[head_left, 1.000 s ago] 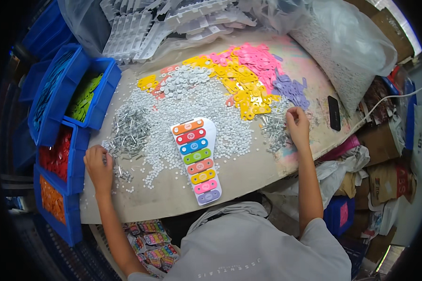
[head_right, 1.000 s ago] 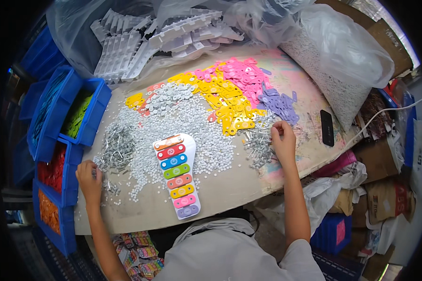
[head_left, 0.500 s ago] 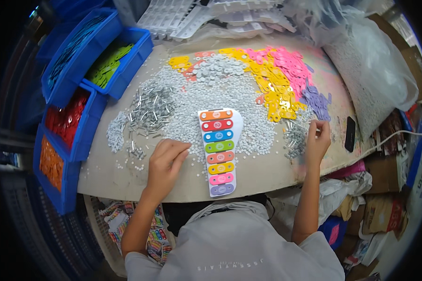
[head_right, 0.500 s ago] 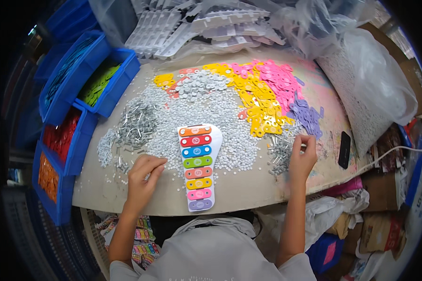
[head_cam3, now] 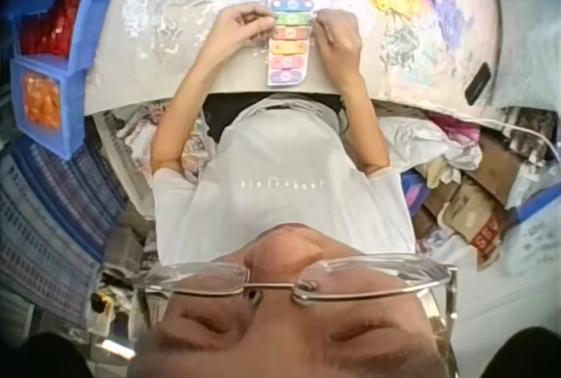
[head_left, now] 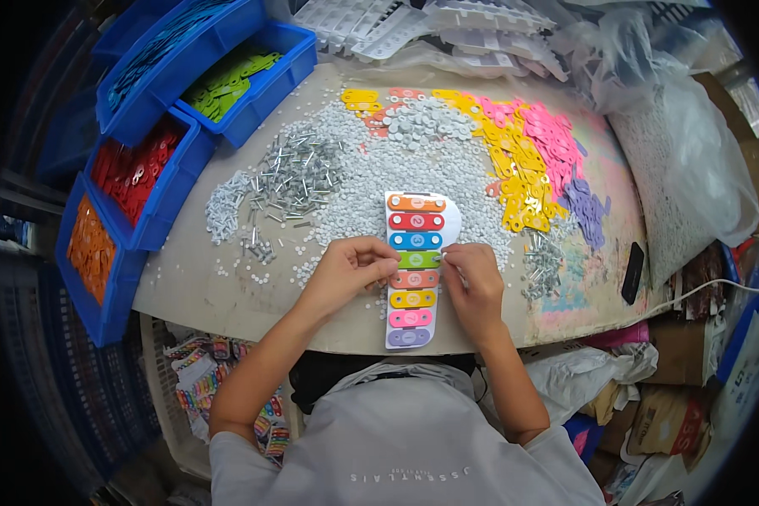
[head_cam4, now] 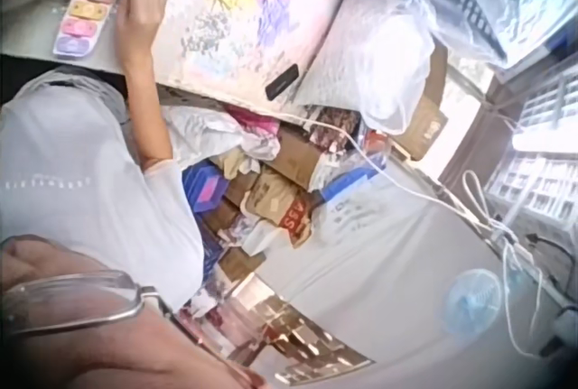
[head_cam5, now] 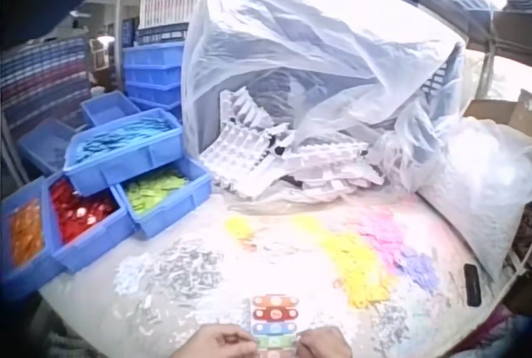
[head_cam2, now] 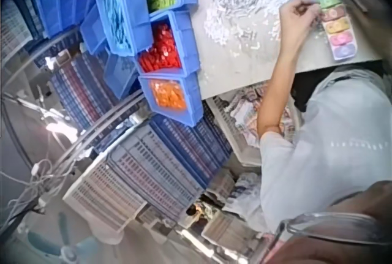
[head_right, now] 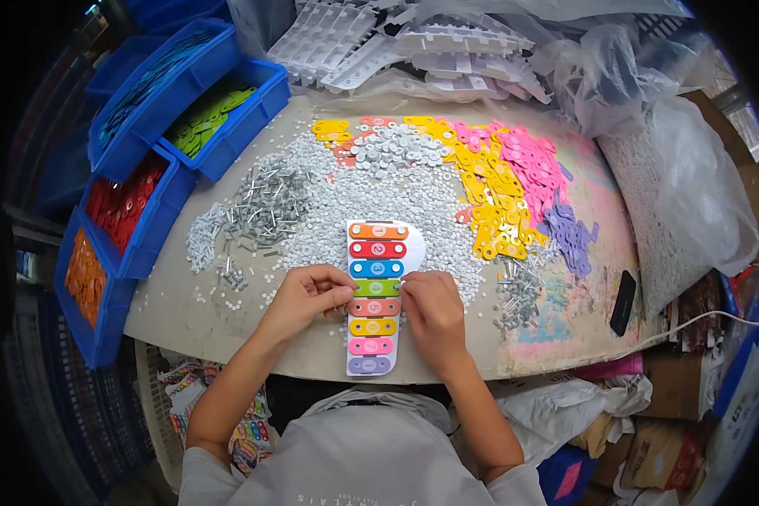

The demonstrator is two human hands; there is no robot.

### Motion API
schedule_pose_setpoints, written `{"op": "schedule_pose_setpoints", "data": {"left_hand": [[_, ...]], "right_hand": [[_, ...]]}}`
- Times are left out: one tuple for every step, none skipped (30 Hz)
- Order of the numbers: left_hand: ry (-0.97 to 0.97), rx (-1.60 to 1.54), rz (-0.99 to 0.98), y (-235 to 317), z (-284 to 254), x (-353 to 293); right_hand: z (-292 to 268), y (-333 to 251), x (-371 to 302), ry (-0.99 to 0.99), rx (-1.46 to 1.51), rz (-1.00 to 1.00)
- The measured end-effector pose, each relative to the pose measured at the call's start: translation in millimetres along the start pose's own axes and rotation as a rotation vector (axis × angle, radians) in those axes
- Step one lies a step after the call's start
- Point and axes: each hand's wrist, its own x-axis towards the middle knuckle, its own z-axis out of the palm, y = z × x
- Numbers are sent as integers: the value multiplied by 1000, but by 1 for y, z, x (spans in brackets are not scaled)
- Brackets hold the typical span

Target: Assembling colorful plastic plates and pieces into a white toy xylophone frame.

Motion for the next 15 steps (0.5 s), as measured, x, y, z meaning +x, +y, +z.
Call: {"op": "schedule_pose_setpoints", "data": {"left_hand": [[-19,-1,-9,-2,-2,2],[-16,-3,-8,-3,-3,3],[-14,-4,-12,-5,-2,5],[-12,-5,-16,-6,-2,6],[-11,-8,-14,-5,-2,6],[-8,-1,-13,-5,-1,7],[-5,7,-12,-4,-1,7],[-4,4,-11,-5,0,9],[7,11,-19,-7,0,11],[18,19,-27,-8,1,12],[18,18,-26,-7,3,13],[78,143,-1,-7,5,13],[137,268,25,-7,6,14],[134,268,24,-10,6,16],[99,258,19,-15,4,19]], "right_hand": [[-1,0,1,-2,1,-2],[-3,-1,1,-39,-62,-55],[-4,-1,1,-76,-126,-110],[-3,-1,1,-79,-127,-112],[-3,-1,0,-96,-142,-124],[-4,-1,-1,-114,-159,-136],[-4,-1,-1,-116,-161,-138],[-4,-2,0,-90,-132,-90],[-3,-4,0,-62,-103,-43],[-1,-5,-2,-63,-103,-43],[0,-6,-5,-72,147,316],[2,-7,-8,-77,398,676],[1,-4,-8,-76,397,677],[-1,2,-6,-166,497,802],[-3,6,-3,-261,600,924]]}}
